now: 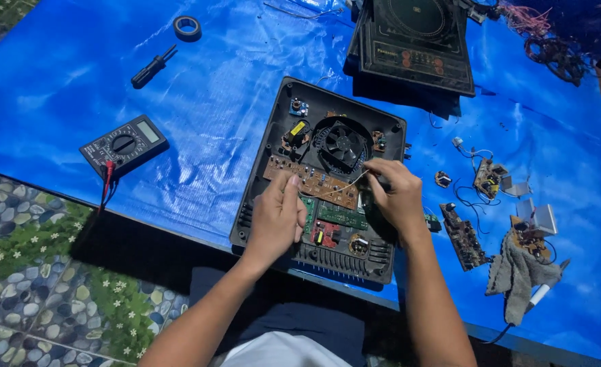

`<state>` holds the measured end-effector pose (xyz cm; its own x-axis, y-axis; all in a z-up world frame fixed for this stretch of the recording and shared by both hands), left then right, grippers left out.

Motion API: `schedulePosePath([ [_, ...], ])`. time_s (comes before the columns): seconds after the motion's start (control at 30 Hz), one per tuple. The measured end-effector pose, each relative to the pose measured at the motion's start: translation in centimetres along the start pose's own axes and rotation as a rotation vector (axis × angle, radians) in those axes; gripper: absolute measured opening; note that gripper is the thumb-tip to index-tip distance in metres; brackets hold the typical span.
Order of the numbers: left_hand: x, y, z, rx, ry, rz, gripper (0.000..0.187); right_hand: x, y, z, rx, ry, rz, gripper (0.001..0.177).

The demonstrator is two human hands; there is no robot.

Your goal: Troubleshooting and manipulating the internal components and wiring of an induction cooker.

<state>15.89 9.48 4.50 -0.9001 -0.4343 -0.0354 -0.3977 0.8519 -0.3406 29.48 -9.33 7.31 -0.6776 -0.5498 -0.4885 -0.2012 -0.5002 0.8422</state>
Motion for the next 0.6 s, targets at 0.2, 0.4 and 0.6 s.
schedulePosePath([
  [0.2,-0.1,-0.2,1.5,0.042,0.074,0.004,0.033,-0.4,-1.8,-1.4,0.016,0.036,0.035,0.023],
  [0.4,-1.0,0.1,2.3,0.059,0.071,-0.036,0.031,-1.2,-2.4,-1.5,0.000,0.037,0.056,0.021],
  [0.6,-1.8,0.6,1.6,0.035,0.068,-0.077,0.029,-1.8,-2.9,-1.1,-0.026,0.029,0.088,0.022],
])
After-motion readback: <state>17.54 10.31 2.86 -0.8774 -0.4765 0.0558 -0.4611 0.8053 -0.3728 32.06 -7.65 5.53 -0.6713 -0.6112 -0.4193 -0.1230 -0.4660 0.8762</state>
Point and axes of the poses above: each hand's wrist, its own x-axis away from the middle knuckle, its own y-axis out of the back of the hand, z = x × y, the point moved 9 cm from there along -x, towards the middle knuckle, and after that the axes turned 15 degrees about x, right-handed, at the moved point
